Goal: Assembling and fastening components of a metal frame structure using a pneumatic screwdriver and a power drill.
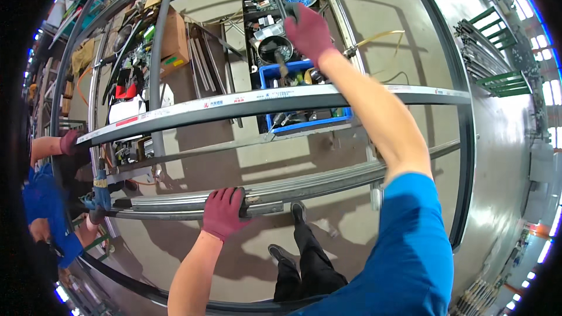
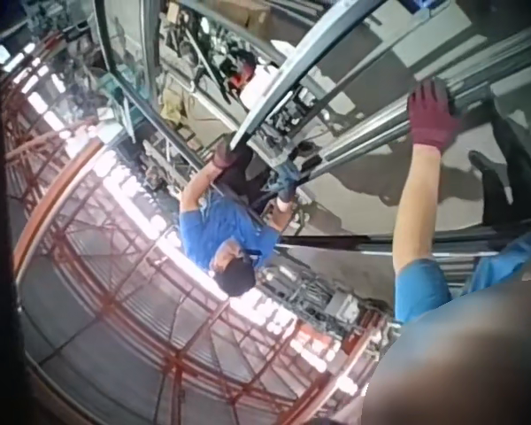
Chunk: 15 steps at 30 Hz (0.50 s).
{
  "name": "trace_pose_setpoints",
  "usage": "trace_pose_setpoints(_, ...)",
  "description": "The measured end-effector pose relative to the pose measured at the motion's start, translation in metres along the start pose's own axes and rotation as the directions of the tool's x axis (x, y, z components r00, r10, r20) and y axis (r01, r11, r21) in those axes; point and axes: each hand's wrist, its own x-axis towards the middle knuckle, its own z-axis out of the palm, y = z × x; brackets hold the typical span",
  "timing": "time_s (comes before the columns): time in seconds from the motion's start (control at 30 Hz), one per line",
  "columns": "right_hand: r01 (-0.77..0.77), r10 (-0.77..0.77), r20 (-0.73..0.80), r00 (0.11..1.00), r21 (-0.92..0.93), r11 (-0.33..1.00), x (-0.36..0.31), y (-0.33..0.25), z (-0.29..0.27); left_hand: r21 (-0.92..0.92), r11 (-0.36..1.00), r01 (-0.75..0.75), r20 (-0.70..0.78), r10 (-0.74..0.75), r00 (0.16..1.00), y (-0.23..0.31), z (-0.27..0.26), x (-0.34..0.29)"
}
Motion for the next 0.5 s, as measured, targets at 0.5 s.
trace_pose_setpoints(0.5, 0.056, 0.228, 0.587, 0.777, -0.426, 0.903, -0.22, 0.274, 0.097, 0.017, 0.998, -0.055, -0.069, 0.056, 0.996, 0.019, 0.003, 0.011)
